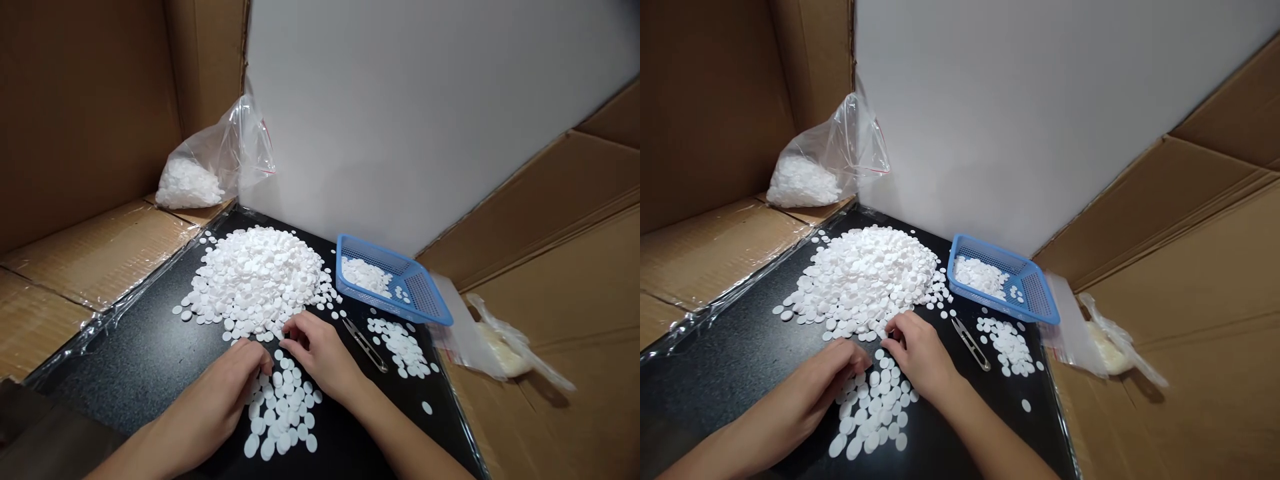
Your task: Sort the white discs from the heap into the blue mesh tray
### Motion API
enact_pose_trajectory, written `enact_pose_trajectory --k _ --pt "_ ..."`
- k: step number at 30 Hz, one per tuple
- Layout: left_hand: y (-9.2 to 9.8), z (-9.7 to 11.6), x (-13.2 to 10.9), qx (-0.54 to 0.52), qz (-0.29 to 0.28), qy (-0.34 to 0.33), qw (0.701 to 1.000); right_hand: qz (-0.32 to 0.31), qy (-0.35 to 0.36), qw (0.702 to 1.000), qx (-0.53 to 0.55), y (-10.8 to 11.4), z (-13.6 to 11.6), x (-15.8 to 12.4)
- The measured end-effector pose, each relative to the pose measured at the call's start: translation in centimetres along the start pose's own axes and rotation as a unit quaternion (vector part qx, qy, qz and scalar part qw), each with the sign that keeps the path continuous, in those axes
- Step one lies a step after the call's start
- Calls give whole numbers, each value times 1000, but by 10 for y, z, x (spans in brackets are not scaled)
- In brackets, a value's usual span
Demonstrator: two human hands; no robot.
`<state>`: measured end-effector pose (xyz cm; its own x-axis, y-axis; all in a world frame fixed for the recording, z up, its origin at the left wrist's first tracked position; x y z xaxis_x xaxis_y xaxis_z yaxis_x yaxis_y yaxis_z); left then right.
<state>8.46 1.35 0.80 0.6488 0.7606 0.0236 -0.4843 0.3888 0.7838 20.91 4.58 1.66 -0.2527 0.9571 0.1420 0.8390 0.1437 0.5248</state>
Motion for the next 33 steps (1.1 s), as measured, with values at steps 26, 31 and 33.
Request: enact_pose_trajectory --k 26,31,33 --pt "1 -3 5 33 42 23 998 -144 -34 989 -18 2 3 -4" --pt "3 -1 5 48 63 22 997 -127 -45 990 30 0 3 -4" --pt "4 1 4 53 65 18 996 -105 -37 993 42 1 1 -3"
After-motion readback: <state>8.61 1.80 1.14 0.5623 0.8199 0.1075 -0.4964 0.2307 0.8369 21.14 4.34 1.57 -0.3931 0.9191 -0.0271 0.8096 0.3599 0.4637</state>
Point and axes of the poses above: each hand's wrist, its own x-axis towards the middle knuckle, its own y-axis out of the back of the hand, z = x × y, the point moved 10 cm from there along x, towards the middle knuckle, and after that the axes turned 15 degrees about x, right-handed, at the moved point
